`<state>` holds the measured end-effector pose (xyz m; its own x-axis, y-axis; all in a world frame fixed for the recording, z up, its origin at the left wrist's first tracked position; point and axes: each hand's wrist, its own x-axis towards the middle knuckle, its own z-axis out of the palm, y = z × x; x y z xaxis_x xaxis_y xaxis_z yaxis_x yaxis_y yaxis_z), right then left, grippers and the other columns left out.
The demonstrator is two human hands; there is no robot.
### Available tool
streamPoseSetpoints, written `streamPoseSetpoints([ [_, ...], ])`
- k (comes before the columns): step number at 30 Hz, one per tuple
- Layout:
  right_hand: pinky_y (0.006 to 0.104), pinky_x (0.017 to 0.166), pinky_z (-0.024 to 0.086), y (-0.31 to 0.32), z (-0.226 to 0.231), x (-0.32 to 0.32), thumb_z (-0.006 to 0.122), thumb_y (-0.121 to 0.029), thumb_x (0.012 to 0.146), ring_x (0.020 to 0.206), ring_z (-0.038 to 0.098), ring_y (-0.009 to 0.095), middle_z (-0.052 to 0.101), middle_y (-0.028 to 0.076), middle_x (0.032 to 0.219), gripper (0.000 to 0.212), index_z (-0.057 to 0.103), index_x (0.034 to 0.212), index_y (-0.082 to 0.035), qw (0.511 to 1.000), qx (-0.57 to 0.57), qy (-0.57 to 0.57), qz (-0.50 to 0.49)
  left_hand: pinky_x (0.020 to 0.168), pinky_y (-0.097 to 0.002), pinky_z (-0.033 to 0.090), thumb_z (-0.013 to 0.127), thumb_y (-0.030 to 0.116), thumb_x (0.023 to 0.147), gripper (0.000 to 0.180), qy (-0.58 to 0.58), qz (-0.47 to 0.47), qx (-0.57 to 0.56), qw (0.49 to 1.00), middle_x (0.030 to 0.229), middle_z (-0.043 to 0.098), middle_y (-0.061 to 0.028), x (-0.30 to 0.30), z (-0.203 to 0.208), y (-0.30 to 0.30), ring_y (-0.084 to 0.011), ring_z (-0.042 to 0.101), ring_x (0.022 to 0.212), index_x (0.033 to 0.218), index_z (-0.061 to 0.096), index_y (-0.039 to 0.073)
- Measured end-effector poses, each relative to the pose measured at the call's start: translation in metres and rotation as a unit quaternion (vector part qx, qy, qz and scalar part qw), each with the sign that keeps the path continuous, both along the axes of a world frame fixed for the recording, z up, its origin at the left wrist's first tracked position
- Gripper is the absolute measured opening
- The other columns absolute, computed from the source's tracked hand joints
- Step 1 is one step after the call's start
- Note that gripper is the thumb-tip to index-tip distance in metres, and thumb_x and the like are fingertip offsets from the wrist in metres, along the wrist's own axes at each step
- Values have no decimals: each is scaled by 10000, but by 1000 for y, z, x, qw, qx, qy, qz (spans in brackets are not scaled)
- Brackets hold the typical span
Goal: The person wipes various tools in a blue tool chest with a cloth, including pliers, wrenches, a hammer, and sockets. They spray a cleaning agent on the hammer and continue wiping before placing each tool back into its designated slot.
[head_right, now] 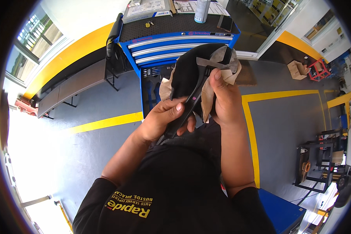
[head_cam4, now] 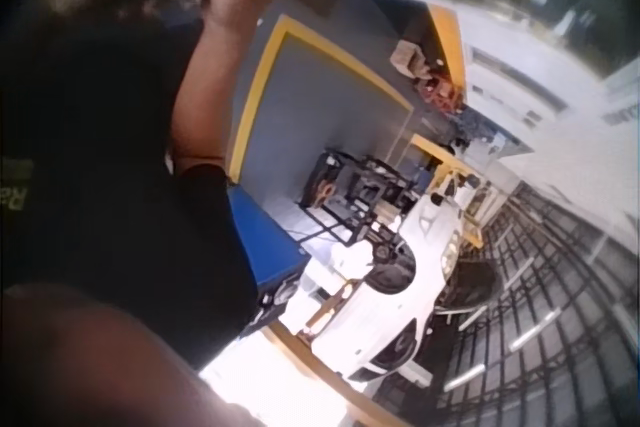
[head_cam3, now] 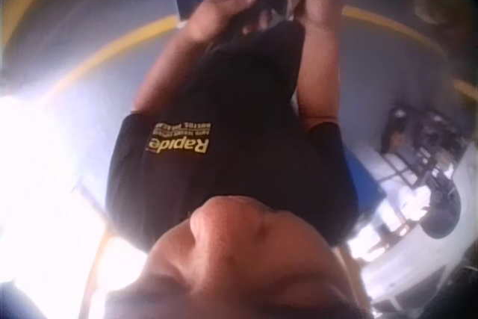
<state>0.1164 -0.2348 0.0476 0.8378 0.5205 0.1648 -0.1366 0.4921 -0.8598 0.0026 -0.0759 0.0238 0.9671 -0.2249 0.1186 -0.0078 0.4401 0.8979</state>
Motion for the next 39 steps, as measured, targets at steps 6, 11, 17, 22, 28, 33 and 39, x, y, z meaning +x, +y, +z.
streamPoseSetpoints([
  [6,372,799,582,7,22,-10,447,-532,1068,931,653,216,638,98,1025,581,547,1241,13,992,74,-25,102,671,-267,543,430,339,1111,463,-13,-84,-102,991,1027,710,-208,-6,8,7,-182,666,740,1357,532,-40],
  [11,329,752,621,16,13,21,447,-444,1090,855,724,159,722,70,968,438,626,1166,-52,974,102,176,103,671,-288,618,369,324,1120,501,59,-133,-261,954,1186,662,-288,5,20,4,-235,728,827,1458,392,-45],
  [17,352,669,642,30,-59,38,362,-359,1112,787,753,249,738,141,970,415,614,1205,-43,944,125,276,133,672,-270,588,469,404,1090,451,162,-14,-222,961,1143,692,-194,9,4,-2,-182,681,809,1352,489,38],
  [22,364,711,626,40,-71,40,391,-345,1099,811,744,239,736,129,971,400,628,1203,-40,921,132,329,162,683,-294,549,486,411,1085,421,189,35,-216,957,1083,697,-154,8,-2,-8,-193,671,797,1283,535,41],
  [28,406,920,598,42,-42,20,359,-449,1102,1056,712,250,695,132,1201,518,577,1332,-39,957,72,261,106,770,-287,511,637,320,1030,507,179,91,-86,976,1029,690,-111,11,-11,-1,-152,650,846,1398,518,-7],
  [33,494,1061,522,31,-21,11,232,-701,1036,1228,635,348,631,174,1351,819,521,1427,-42,967,96,213,101,856,-251,493,748,138,955,497,110,169,46,978,994,692,-45,4,-21,-6,-88,626,914,1369,546,-50],
  [39,464,969,574,28,-11,0,246,-742,1012,1136,676,315,656,153,1284,852,529,1399,-38,966,153,172,119,795,-244,478,751,119,955,443,71,253,66,963,947,671,-35,-6,-24,-27,-92,614,881,1323,573,-52],
])
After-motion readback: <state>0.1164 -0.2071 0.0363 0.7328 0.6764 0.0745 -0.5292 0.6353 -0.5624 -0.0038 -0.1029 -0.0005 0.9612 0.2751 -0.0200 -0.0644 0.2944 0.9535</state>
